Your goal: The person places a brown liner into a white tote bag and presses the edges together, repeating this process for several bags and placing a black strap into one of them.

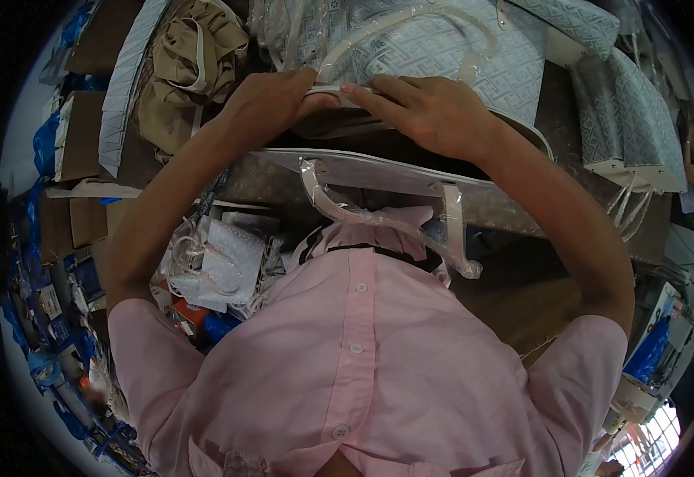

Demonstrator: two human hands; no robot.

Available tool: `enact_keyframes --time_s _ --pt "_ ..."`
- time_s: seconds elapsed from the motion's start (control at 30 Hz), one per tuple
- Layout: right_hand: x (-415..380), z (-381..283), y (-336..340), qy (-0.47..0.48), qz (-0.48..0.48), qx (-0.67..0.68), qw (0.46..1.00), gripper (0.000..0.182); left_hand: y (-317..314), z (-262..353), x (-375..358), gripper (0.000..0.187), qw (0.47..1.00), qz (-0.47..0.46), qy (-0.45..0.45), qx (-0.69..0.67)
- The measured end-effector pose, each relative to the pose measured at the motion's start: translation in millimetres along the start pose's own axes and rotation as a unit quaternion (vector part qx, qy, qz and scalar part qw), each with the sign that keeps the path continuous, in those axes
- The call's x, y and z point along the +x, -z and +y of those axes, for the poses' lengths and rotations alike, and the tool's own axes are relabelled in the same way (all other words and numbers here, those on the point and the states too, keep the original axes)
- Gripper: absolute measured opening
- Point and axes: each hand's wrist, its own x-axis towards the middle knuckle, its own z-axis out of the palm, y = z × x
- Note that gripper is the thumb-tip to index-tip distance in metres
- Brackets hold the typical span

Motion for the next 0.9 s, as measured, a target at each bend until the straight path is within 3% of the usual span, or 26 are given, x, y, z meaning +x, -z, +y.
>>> enact_keyframes --time_s 0.17,0.4,0.5,0.57,0.6,0.67,0.7,0.77,0.9 --pt "1.8 7.4 -3.3 -0.014 0.006 0.059 0.998 0.063 1.5 -2.9 -1.5 0.051 1.000 0.006 0.009 -0.007" --pt "3.7 3.6 2.8 -0.041 -0.054 0.015 0.998 0.068 0.8 -5.1 -5.0 0.051 0.999 -0.008 0.030 -0.021" --pt "6.0 11.4 -0.1 -0.038 -0.045 0.064 0.996 0.053 0.1 -4.3 -6.7 0.049 1.000 -0.005 0.018 -0.019" --pt "7.2 17.6 -4.3 -0.116 -0.004 0.388 0.914 0.039 2.2 1.3 -7.9 0.044 0.999 -0.002 0.025 -0.034" --pt "3.1 17.5 -3.1 -0.121 -0.005 0.386 0.915 0.039 0.9 2.8 -9.1 0.044 0.999 -0.002 0.021 -0.038" --pt "19.1 8.5 16.2 -0.325 -0.120 0.379 0.858 0.025 0.8 0.6 -8.8 0.041 0.999 0.004 0.014 -0.049" --pt "20.5 8.9 17.9 -0.330 -0.118 0.377 0.857 0.025 1.8 0.5 -8.2 0.041 0.999 0.004 0.009 -0.051" --pt "21.6 11.3 17.9 -0.183 -0.151 0.196 0.951 0.023 4.6 1.6 -7.9 0.038 0.997 -0.028 0.035 -0.063" --pt "9.9 3.4 7.9 -0.130 -0.079 0.082 0.985 0.022 8.5 -2.2 -7.3 0.036 0.996 -0.011 0.042 -0.080"
